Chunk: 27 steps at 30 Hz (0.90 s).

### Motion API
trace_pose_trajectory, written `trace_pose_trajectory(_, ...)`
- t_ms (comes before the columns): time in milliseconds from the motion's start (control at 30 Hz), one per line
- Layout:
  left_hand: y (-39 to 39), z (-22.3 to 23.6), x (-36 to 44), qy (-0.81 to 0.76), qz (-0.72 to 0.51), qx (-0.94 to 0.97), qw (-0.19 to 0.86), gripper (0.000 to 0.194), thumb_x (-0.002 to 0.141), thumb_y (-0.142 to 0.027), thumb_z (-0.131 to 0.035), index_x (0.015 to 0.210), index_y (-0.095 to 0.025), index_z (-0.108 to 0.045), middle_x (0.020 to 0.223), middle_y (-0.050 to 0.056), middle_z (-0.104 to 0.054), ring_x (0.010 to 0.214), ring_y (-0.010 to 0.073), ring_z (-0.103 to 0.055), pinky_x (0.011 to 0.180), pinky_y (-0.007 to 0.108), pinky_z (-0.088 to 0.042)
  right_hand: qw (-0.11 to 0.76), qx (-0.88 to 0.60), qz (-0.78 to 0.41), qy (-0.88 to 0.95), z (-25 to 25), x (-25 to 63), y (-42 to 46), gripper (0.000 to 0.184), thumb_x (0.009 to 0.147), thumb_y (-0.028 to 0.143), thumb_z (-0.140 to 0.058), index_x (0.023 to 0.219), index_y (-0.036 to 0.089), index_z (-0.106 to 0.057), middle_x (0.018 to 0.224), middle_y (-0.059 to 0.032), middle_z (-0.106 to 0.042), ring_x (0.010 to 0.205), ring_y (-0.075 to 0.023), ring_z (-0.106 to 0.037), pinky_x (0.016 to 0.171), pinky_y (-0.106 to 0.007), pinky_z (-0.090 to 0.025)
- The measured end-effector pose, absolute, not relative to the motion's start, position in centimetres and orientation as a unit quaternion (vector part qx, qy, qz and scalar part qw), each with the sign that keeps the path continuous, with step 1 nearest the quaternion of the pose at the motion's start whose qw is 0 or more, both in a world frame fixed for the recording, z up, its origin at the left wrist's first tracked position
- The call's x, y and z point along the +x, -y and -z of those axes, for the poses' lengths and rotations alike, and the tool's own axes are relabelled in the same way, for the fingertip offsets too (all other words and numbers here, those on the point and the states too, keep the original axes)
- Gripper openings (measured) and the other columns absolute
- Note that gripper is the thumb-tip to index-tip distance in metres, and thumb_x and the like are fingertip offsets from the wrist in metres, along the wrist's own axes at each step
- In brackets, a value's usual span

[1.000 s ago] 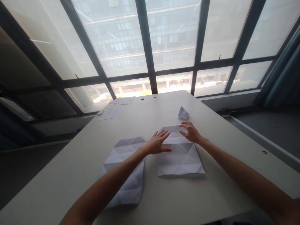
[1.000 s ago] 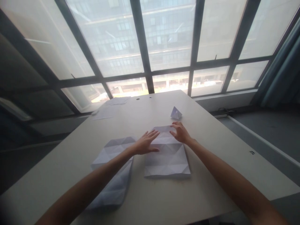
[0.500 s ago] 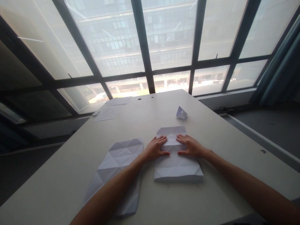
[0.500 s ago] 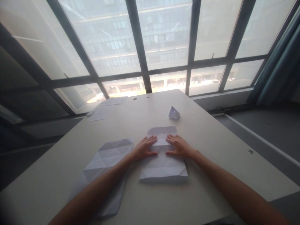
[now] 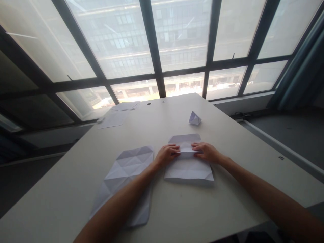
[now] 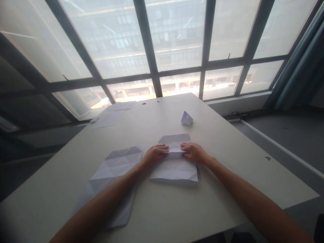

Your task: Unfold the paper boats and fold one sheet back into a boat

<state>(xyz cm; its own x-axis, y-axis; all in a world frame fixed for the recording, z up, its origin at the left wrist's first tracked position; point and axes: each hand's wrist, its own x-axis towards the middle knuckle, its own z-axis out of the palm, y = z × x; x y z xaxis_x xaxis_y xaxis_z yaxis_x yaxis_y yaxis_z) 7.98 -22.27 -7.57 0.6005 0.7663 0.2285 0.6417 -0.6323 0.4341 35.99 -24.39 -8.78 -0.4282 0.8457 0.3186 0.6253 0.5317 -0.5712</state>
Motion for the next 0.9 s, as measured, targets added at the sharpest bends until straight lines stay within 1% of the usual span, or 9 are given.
trace_pose_trajectory(133,22.2,8.0,7.9,-0.39,-0.209,0.885,0.143,0.023,0.09,-0.036,-0.058,0.107,-0.033,-0.073,0.123,-0.001,-0.067,0.121,0.0177,-0.057,0.108,0.032,-0.041,0.315,-0.437,-0.215,0.815,9.2,36.4,24.2,0.03,0.078,0.018,-0.067,0.105,0.029,-0.075,0.122,-0.002,-0.067,0.12,-0.0272,-0.058,0.107,-0.045,-0.043)
trace_pose_trajectory(233,22.3,7.9,8.0,-0.393,-0.227,0.879,0.149,0.022,0.091,-0.037,-0.057,0.103,-0.032,-0.075,0.118,-0.001,-0.069,0.118,0.0179,-0.059,0.105,0.031,-0.043,0.335,-0.426,-0.258,0.8,9.2,36.8,24.1,0.029,0.077,0.017,-0.066,0.102,0.026,-0.076,0.12,-0.0039,-0.068,0.119,-0.0274,-0.059,0.107,-0.045,-0.043)
trace_pose_trajectory(400,22.8,7.3,8.4,-0.418,-0.248,0.857,0.173,0.025,0.093,-0.04,-0.054,0.097,-0.03,-0.076,0.108,-0.002,-0.073,0.104,0.0179,-0.066,0.096,0.029,-0.048,0.37,-0.409,-0.311,0.774,8.9,37.2,24.0,0.02,0.078,0.029,-0.066,0.094,0.023,-0.077,0.112,-0.007,-0.072,0.114,-0.0279,-0.062,0.101,-0.045,-0.048)
trace_pose_trajectory(567,23.0,7.3,8.4,-0.421,-0.286,0.845,0.165,0.025,0.092,-0.041,-0.056,0.093,-0.027,-0.076,0.094,-0.001,-0.076,0.084,0.0166,-0.07,0.08,0.025,-0.052,0.394,-0.41,-0.29,0.77,8.8,37.1,24.1,0.02,0.081,0.037,-0.064,0.087,0.023,-0.077,0.099,-0.0064,-0.075,0.099,-0.0271,-0.068,0.093,-0.041,-0.052)
trace_pose_trajectory(667,22.9,7.5,8.4,-0.411,-0.344,0.83,0.153,0.024,0.092,-0.041,-0.059,0.091,-0.025,-0.077,0.087,0.0,-0.076,0.077,0.0161,-0.07,0.073,0.025,-0.052,0.398,-0.436,-0.281,0.756,8.7,37.0,24.2,0.024,0.083,0.04,-0.062,0.087,0.021,-0.076,0.091,-0.006,-0.075,0.088,-0.0267,-0.069,0.084,-0.04,-0.054)
trace_pose_trajectory(767,23.1,7.3,8.6,-0.395,-0.412,0.806,0.159,0.018,0.089,-0.037,-0.063,0.089,-0.024,-0.077,0.084,0.001,-0.076,0.074,0.0164,-0.07,0.07,0.025,-0.052,0.44,-0.457,-0.284,0.719,8.5,36.8,24.3,0.031,0.081,0.043,-0.065,0.095,0.018,-0.075,0.093,-0.0078,-0.075,0.086,-0.0263,-0.068,0.078,-0.037,-0.054)
trace_pose_trajectory(833,23.2,7.2,8.7,-0.39,-0.449,0.787,0.167,0.015,0.087,-0.035,-0.066,0.086,-0.023,-0.077,0.082,0.001,-0.076,0.073,0.0169,-0.07,0.07,0.026,-0.053,0.47,-0.465,-0.315,0.681,8.3,36.8,24.3,0.043,0.076,0.045,-0.07,0.107,0.015,-0.071,0.09,-0.0079,-0.074,0.08,-0.024,-0.067,0.071,-0.033,-0.054)
trace_pose_trajectory(900,23.3,7.1,8.9,-0.395,-0.476,0.765,0.177,0.014,0.084,-0.034,-0.069,0.082,-0.022,-0.076,0.081,0.002,-0.076,0.072,0.0173,-0.07,0.071,0.027,-0.054,0.485,-0.463,-0.372,0.642,8.2,36.7,24.4,0.057,0.072,0.046,-0.074,0.119,0.014,-0.064,0.083,-0.0056,-0.072,0.072,-0.0209,-0.066,0.063,-0.03,-0.053)
